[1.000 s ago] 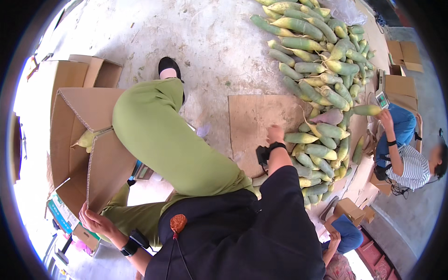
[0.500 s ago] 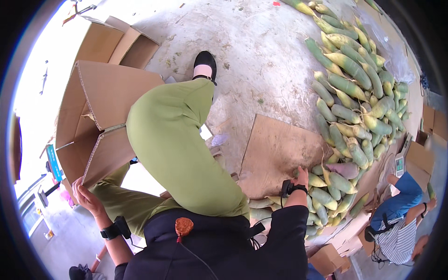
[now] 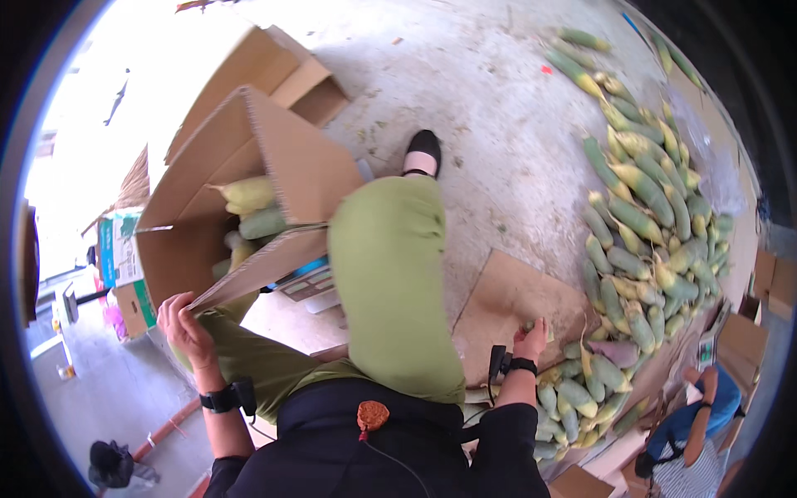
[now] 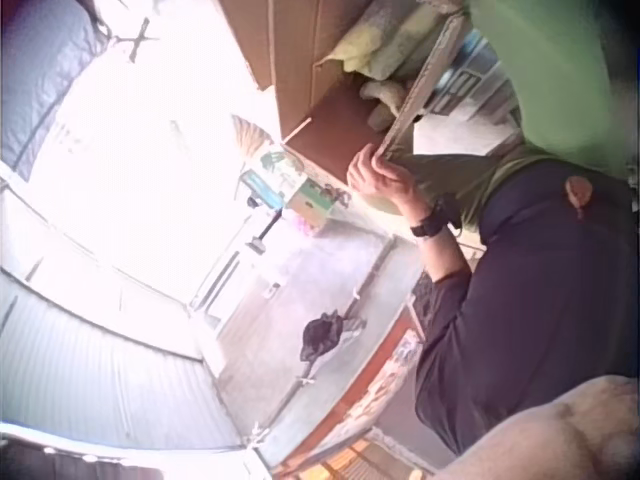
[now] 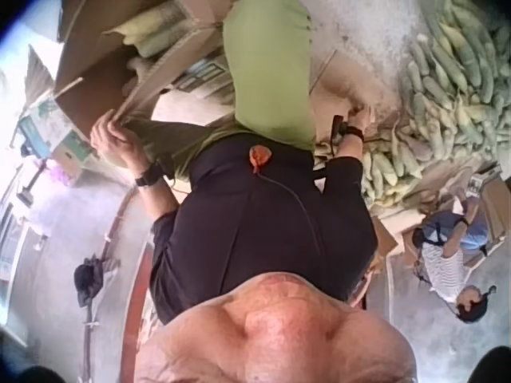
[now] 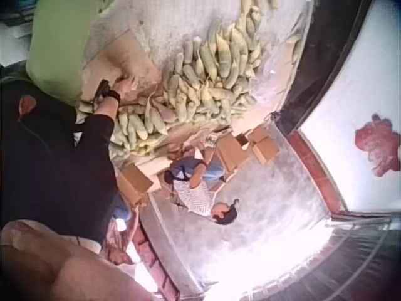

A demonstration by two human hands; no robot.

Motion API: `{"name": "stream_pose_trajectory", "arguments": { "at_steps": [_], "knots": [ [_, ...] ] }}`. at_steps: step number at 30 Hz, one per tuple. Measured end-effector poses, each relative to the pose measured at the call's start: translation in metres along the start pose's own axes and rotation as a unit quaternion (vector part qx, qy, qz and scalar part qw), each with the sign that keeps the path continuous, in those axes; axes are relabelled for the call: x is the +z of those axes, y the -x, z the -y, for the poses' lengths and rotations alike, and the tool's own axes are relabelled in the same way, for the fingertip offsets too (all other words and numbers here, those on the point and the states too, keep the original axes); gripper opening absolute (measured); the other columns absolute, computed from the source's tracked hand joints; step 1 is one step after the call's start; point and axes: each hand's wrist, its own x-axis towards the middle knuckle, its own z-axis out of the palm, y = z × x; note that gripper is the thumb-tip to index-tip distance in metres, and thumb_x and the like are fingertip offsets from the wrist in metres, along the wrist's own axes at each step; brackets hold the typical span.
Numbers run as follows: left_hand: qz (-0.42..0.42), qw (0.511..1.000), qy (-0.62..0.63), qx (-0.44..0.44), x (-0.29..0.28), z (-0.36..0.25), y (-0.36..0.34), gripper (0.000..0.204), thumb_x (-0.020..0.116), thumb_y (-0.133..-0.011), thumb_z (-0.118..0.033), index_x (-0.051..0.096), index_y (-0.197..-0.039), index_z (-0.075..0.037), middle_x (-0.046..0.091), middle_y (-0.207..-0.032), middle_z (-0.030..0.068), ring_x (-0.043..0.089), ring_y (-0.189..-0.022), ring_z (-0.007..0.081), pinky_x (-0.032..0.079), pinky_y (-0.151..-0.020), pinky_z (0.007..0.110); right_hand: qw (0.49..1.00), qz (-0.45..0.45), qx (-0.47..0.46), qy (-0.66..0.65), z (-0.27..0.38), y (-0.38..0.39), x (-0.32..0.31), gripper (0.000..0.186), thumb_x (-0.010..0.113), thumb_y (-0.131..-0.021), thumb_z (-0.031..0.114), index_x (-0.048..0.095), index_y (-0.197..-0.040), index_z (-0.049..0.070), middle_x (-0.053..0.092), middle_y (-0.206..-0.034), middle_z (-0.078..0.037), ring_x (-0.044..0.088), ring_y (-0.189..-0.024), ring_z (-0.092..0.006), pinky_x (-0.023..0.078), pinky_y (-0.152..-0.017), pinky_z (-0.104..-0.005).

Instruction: Picking produce from piles on the floor, weighing them on a scale, and placing them into cardboard boxes.

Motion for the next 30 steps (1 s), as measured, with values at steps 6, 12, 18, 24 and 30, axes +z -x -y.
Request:
{"name": "stream_pose_trajectory", "arguments": {
  "at_steps": [6,12,18,24,30],
  "knots": [
    [-0.036,0.999,0.018,0.008,0.006,0.006,0.002,0.039,0.042,-0.094,-0.037,0.065,-0.084,-0.007,0.061,-0.083,0.0087,0.056,-0.082,0.0258,0.037,-0.081,0.038,0.990,0.132,-0.057,-0.001,0.048,0.065,0.068,0.034,0.053,-0.087,0.023,0.053,-0.121,0.022,0.056,-0.087,-0.003,0.054,-0.065,-0.0161,0.046,-0.053,-0.0273],
    [-0.064,0.997,0.041,0.007,0.000,0.009,-0.002,0.026,0.054,-0.085,-0.033,0.065,-0.083,-0.009,0.059,-0.081,0.0049,0.056,-0.080,0.0230,0.037,-0.082,0.037,0.857,0.296,-0.372,0.200,0.141,0.223,0.154,0.036,0.049,-0.091,0.016,0.057,-0.125,0.009,0.058,-0.102,-0.003,0.053,-0.073,-0.0114,0.044,-0.062,-0.0241],
    [-0.084,0.994,0.062,0.005,-0.003,0.013,0.000,0.030,0.057,-0.085,-0.039,0.065,-0.082,-0.010,0.059,-0.080,0.0027,0.055,-0.078,0.0213,0.037,-0.081,0.036,0.730,0.417,-0.498,0.214,0.180,0.387,0.206,0.035,0.048,-0.089,0.011,0.060,-0.121,0.002,0.058,-0.114,-0.007,0.054,-0.082,-0.0122,0.045,-0.072,-0.0256],
    [-0.113,0.991,0.072,0.004,-0.002,0.019,0.001,0.026,0.062,-0.082,-0.038,0.064,-0.081,-0.012,0.059,-0.078,0.0002,0.055,-0.075,0.0188,0.037,-0.079,0.035,0.510,0.615,-0.486,0.354,0.145,0.505,0.268,0.031,0.049,-0.082,0.004,0.065,-0.108,-0.001,0.061,-0.103,-0.006,0.054,-0.088,-0.0122,0.043,-0.075,-0.0248],
    [-0.096,0.992,0.080,-0.003,-0.002,0.024,0.007,0.027,0.062,-0.081,-0.041,0.065,-0.080,-0.014,0.058,-0.077,-0.0008,0.055,-0.076,0.0190,0.036,-0.080,0.037,0.258,0.690,-0.455,0.500,0.073,0.520,0.323,0.027,0.051,-0.080,0.003,0.068,-0.101,0.002,0.061,-0.094,-0.010,0.057,-0.088,-0.0182,0.044,-0.078,-0.0262]
  ]
}}
